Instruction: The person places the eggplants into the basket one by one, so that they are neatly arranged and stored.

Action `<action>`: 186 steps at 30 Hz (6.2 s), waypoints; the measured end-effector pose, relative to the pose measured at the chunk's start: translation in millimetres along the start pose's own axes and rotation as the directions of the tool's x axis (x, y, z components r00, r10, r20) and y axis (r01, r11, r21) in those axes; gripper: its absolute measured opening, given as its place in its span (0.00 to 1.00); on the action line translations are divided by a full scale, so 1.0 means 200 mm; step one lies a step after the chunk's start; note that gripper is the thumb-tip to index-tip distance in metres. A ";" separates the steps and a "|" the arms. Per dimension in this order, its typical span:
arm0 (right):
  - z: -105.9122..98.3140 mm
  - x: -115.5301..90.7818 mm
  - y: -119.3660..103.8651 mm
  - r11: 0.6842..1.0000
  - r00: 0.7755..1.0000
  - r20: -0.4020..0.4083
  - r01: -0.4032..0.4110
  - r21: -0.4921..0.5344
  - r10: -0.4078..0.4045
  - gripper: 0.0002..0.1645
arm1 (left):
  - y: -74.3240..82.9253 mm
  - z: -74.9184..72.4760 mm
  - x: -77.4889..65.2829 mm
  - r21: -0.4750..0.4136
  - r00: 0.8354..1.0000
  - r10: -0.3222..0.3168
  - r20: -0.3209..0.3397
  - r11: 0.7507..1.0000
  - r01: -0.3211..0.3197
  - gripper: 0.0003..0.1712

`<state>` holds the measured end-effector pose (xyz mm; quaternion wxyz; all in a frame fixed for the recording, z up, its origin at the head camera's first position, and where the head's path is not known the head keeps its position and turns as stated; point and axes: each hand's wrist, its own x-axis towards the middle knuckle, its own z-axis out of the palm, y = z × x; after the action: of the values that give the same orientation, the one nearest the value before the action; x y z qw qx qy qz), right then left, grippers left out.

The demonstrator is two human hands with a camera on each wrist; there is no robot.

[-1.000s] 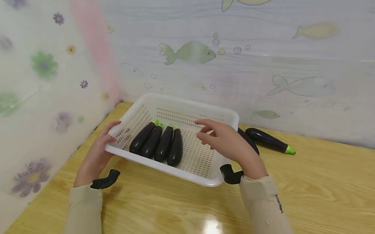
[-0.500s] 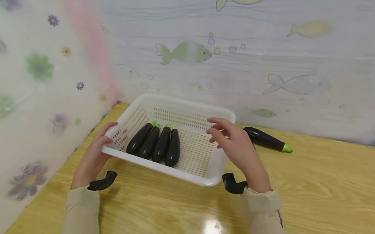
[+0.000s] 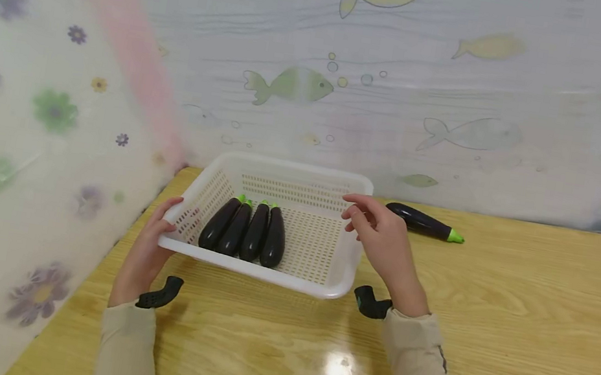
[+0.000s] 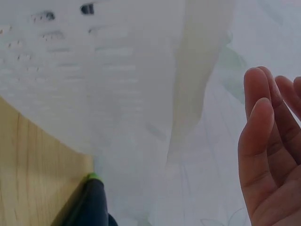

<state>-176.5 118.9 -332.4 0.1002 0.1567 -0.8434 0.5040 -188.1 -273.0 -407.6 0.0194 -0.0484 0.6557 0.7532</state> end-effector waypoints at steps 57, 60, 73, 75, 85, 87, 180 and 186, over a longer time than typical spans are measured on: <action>-0.08 0.01 0.56 0.940 0.952 -0.063 -0.307 -0.153 0.300 0.27 | 0.03 0.01 -0.01 0.003 1.000 -0.009 0.002 1.000 0.009 0.31; -0.08 0.00 0.57 0.933 0.949 -0.033 -0.315 -0.172 0.314 0.28 | 0.03 0.01 -0.01 -0.001 1.000 -0.013 -0.001 1.000 0.013 0.31; -0.06 0.00 0.61 0.907 0.930 0.069 -0.334 -0.257 0.362 0.30 | 0.02 0.02 0.00 -0.009 1.000 -0.001 0.008 1.000 0.001 0.31; -0.06 0.00 0.61 0.908 0.930 0.069 -0.334 -0.251 0.361 0.30 | 0.02 0.01 0.00 -0.010 1.000 0.000 0.008 1.000 0.000 0.31; -0.05 0.01 0.61 0.913 0.931 0.068 -0.336 -0.231 0.360 0.27 | 0.03 0.02 -0.01 0.001 1.000 -0.003 0.006 1.000 0.003 0.31; -0.05 0.01 0.61 0.912 0.930 0.063 -0.339 -0.229 0.362 0.27 | 0.04 0.02 -0.02 0.000 1.000 -0.004 0.007 1.000 0.004 0.31; -0.12 0.01 0.56 0.851 0.852 -0.018 -0.524 -0.021 0.524 0.37 | 0.03 0.02 -0.01 -0.014 1.000 -0.002 0.014 1.000 0.002 0.31; -0.12 0.00 0.55 0.874 0.873 -0.062 -0.485 -0.016 0.484 0.48 | 0.02 0.01 0.00 -0.041 1.000 -0.008 0.012 0.999 0.008 0.31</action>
<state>-217.0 189.0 -410.4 -0.0032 -0.0752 -0.8605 0.5039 -189.4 -271.1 -403.4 0.0252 -0.0471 0.6396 0.7668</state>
